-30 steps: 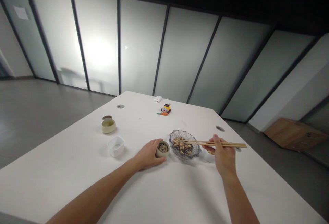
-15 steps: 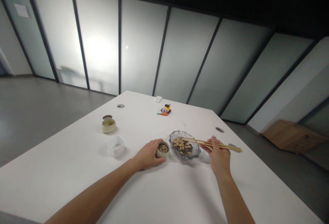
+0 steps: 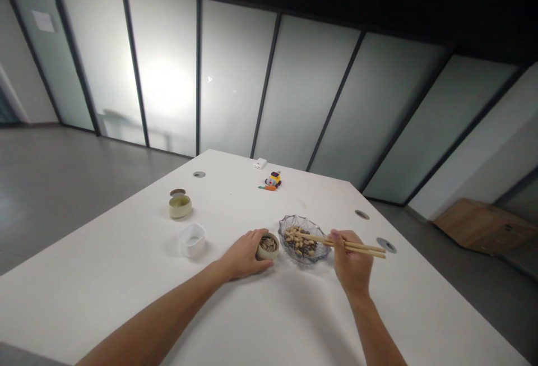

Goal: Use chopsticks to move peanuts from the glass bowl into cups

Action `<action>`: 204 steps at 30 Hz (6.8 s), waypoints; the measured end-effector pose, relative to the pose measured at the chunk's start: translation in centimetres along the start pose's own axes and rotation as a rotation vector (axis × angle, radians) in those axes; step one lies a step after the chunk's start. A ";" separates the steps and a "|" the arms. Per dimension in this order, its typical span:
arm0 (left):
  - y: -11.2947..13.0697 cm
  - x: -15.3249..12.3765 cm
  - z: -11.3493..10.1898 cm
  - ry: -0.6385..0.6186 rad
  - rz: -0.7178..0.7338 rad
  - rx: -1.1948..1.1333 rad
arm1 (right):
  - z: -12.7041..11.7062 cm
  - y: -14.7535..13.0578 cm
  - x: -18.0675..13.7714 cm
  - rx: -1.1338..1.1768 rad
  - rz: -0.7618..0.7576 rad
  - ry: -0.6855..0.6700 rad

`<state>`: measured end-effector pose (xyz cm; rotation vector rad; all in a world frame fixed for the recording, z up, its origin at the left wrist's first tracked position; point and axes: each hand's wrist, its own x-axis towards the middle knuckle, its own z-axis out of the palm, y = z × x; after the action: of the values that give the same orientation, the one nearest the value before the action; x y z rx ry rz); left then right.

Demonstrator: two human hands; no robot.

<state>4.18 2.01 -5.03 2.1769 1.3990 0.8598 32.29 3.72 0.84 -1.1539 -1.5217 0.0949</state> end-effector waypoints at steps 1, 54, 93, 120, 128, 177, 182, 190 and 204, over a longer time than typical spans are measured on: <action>0.1 0.0 0.0 -0.001 -0.001 0.000 | -0.5 0.4 0.3 -0.061 -0.019 0.009; 0.1 0.0 0.0 -0.006 -0.017 0.000 | -1.7 2.5 1.5 0.047 0.190 -0.354; 0.2 -0.1 -0.2 -0.006 -0.012 0.012 | -0.7 2.7 1.0 0.130 0.259 -0.265; 0.6 0.0 -0.3 -0.011 -0.030 0.013 | 0.9 3.7 0.3 -0.065 -0.091 -0.224; 0.5 -0.1 -0.4 -0.020 -0.023 0.008 | 0.8 3.4 0.2 -0.046 -0.083 -0.175; 0.3 -0.1 -0.2 0.007 0.001 -0.008 | 1.9 2.2 -0.3 0.124 0.115 -0.242; 0.3 0.0 -0.1 0.002 -0.011 0.004 | 2.0 2.4 -0.5 0.109 0.049 -0.295; 0.3 0.0 -0.1 -0.009 -0.013 0.006 | 1.8 2.4 -0.4 0.233 0.094 -0.227; 0.6 0.0 -0.3 -0.006 -0.020 0.005 | 1.1 0.1 -0.3 0.225 0.035 -0.106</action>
<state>4.29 1.75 -4.45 2.1642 1.4186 0.8427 31.42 4.13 0.25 -1.0078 -1.5403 0.3472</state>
